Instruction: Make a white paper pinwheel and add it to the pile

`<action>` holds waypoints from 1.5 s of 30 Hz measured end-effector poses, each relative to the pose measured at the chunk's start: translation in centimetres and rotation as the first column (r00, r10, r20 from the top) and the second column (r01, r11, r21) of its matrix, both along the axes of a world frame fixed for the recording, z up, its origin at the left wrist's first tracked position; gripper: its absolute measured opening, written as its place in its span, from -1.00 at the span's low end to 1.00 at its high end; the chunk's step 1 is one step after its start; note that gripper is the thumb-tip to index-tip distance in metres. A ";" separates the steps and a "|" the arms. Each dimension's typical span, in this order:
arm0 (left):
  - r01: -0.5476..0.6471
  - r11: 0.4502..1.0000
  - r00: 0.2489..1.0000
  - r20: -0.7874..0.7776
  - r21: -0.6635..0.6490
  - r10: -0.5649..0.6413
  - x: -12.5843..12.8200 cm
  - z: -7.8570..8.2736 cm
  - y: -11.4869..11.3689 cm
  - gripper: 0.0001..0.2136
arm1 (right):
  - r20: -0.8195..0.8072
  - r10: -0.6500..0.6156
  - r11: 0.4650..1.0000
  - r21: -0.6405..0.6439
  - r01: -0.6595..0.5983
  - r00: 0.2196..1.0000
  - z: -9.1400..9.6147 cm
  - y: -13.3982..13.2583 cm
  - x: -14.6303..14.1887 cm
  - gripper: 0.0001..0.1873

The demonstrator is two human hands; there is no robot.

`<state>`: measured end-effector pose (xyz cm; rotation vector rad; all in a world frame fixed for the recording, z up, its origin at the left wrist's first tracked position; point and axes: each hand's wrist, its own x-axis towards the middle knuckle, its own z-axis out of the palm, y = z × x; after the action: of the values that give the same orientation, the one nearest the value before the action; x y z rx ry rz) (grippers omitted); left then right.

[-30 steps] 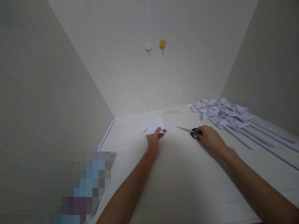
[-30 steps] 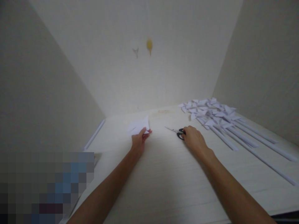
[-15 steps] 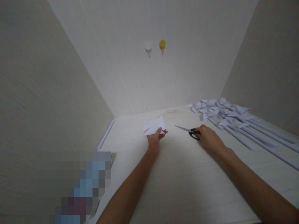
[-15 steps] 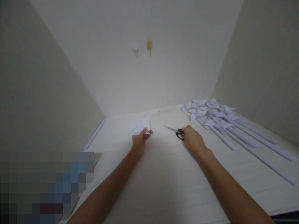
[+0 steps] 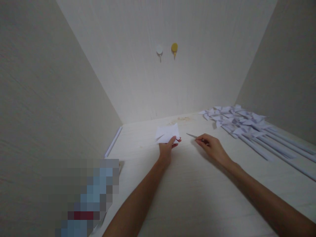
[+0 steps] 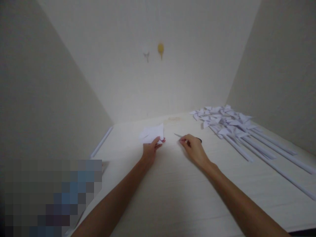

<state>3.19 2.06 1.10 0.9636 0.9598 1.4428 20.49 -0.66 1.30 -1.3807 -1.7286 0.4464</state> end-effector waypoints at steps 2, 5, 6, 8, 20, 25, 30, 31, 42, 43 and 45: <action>0.026 1.000 0.999 -0.038 0.006 -0.025 0.0 0.0 -0.1 -0.81 | -0.239 0.086 0.972 -0.193 -0.134 0.967 -0.5 -0.2 -1.7 -0.75; 0.073 0.997 0.995 -0.071 -0.004 -0.074 0.2 0.0 -0.3 -0.80 | -0.505 0.135 0.909 -0.279 -0.309 0.853 -1.2 -0.3 -3.4 -0.69; 0.095 0.995 0.992 -0.079 -0.009 -0.096 0.3 0.0 -0.3 -0.79 | -0.561 0.141 0.898 -0.274 -0.344 0.816 -1.3 -0.3 -3.7 -0.68; 0.134 0.991 0.985 -0.106 -0.018 -0.135 0.4 -0.1 -0.4 -0.80 | -0.640 0.135 0.891 -0.256 -0.375 0.757 -1.5 -0.2 -3.8 -0.67; 0.213 0.977 0.952 -0.220 -0.022 -0.213 0.5 0.0 -0.7 -0.88 | -0.705 0.109 0.865 -0.280 -0.416 0.701 -1.6 -0.1 -3.3 -0.67; 0.195 0.981 0.957 -0.215 -0.026 -0.196 0.5 0.2 -0.8 -0.88 | -0.677 0.142 0.853 -0.285 -0.436 0.722 -1.3 -0.2 -3.3 -0.71; 0.157 0.987 0.965 -0.206 -0.040 -0.162 0.5 0.1 -0.8 -0.87 | -0.646 0.161 0.848 -0.296 -0.439 0.746 -1.1 -0.3 -3.2 -0.77; 0.157 0.987 0.966 -0.203 -0.041 -0.162 0.5 0.1 -0.8 -0.86 | -0.644 0.161 0.846 -0.300 -0.440 0.748 -1.1 -0.3 -3.2 -0.78; 0.195 0.981 0.964 -0.180 -0.015 -0.194 0.4 0.0 -0.7 -0.86 | -0.603 0.145 0.857 -0.319 -0.404 0.785 -1.0 -0.3 -3.1 -0.77; 0.194 0.981 0.962 -0.193 -0.014 -0.192 0.4 0.1 -0.7 -0.87 | -0.597 0.141 0.860 -0.322 -0.396 0.790 -1.0 -0.3 -3.1 -0.77; 0.190 0.982 0.957 -0.223 -0.014 -0.188 0.4 0.1 -0.7 -0.87 | -0.584 0.127 0.862 -0.336 -0.381 0.802 -0.9 -0.4 -3.1 -0.75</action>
<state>3.61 1.35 1.23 1.2086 0.9954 1.1954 17.34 -1.05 0.44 -1.1416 -1.3729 1.3285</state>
